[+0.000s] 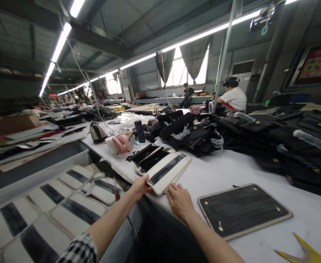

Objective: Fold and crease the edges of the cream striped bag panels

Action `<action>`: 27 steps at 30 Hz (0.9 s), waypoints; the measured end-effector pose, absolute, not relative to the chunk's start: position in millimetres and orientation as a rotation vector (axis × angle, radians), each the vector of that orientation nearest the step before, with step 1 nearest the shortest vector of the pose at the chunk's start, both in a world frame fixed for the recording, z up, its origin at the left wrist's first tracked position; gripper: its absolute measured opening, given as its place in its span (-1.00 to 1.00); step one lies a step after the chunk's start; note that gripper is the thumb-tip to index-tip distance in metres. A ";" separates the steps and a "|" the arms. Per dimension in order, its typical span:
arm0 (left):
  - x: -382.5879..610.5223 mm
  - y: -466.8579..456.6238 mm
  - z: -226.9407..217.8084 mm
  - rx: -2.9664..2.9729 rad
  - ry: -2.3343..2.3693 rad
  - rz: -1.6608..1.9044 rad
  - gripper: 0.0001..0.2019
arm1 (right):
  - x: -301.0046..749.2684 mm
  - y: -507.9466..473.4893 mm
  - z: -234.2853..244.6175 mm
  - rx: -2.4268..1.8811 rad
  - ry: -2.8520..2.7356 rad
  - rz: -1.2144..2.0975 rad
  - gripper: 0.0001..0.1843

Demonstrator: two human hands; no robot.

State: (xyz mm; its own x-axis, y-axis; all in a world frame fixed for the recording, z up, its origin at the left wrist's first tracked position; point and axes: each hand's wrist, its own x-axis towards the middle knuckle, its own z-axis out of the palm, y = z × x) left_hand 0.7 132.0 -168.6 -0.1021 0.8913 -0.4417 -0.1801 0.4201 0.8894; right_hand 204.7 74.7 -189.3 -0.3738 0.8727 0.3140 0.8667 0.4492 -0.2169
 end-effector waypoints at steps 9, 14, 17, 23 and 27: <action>26.4 91.4 -184.7 0.613 1.359 0.903 -0.66 | 199.2 72.5 -195.8 -1.520 -2.297 -0.011 -0.81; 37.6 104.4 -184.4 0.436 1.347 0.901 -0.74 | 199.3 73.3 -196.7 -1.537 -2.300 -0.050 -0.81; 38.5 108.4 -179.2 0.345 1.304 0.920 -0.77 | 199.1 73.7 -197.4 -1.547 -2.298 -0.064 -0.79; 39.0 115.0 -173.0 0.217 1.255 0.947 -0.80 | 198.3 73.7 -198.8 -1.553 -2.307 -0.075 -0.76; 43.7 116.0 -170.4 0.174 1.234 0.966 -0.82 | 197.7 73.9 -198.6 -1.548 -2.316 -0.068 -0.76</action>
State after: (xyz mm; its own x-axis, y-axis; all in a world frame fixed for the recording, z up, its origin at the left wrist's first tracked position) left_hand 43.7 116.0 -170.4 0.0064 0.6995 -0.7146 -0.5260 0.6101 0.5925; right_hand 197.7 73.9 -198.6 -0.3393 0.8863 0.3152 0.9033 0.4005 -0.1539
